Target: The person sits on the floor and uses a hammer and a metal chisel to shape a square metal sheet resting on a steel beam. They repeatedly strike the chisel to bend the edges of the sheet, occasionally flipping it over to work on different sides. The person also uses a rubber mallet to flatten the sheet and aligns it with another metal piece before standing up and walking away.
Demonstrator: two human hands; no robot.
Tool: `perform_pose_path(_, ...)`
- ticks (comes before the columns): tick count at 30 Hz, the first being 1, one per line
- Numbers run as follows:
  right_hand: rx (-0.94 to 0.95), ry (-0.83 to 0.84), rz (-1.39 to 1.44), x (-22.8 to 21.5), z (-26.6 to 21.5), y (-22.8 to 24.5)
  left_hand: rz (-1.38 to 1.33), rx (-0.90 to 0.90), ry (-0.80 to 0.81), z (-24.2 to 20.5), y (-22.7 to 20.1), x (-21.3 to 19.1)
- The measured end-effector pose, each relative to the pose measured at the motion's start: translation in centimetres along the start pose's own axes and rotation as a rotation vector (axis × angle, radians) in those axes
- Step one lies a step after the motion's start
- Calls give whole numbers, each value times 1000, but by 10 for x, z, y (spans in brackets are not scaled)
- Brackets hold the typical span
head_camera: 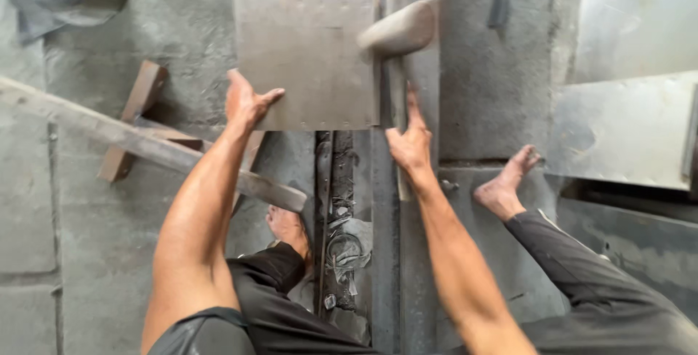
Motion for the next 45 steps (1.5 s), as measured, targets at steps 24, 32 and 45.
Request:
perform_pose_path(24,-46,-106,-276,9,-86,-60,44,-116,8,-6,-7,-9)
perform_pose_path(32,-139,-76,-162,-3,-110,-54,50,-113,7,-3,-16,-16)
perform_pose_path(45,-168,-147,-79,-11,-97,-52,25,-58,-23,-1,-19,-23)
Point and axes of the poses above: each hand's wrist, its own z-axis towards the middle knuckle, its own x-axis out of the palm, y = z × x, the point moved 4 cm from there along z, towards the middle knuckle, and after that the axes turned 5 degrees about -x, right-handed, at the moved point
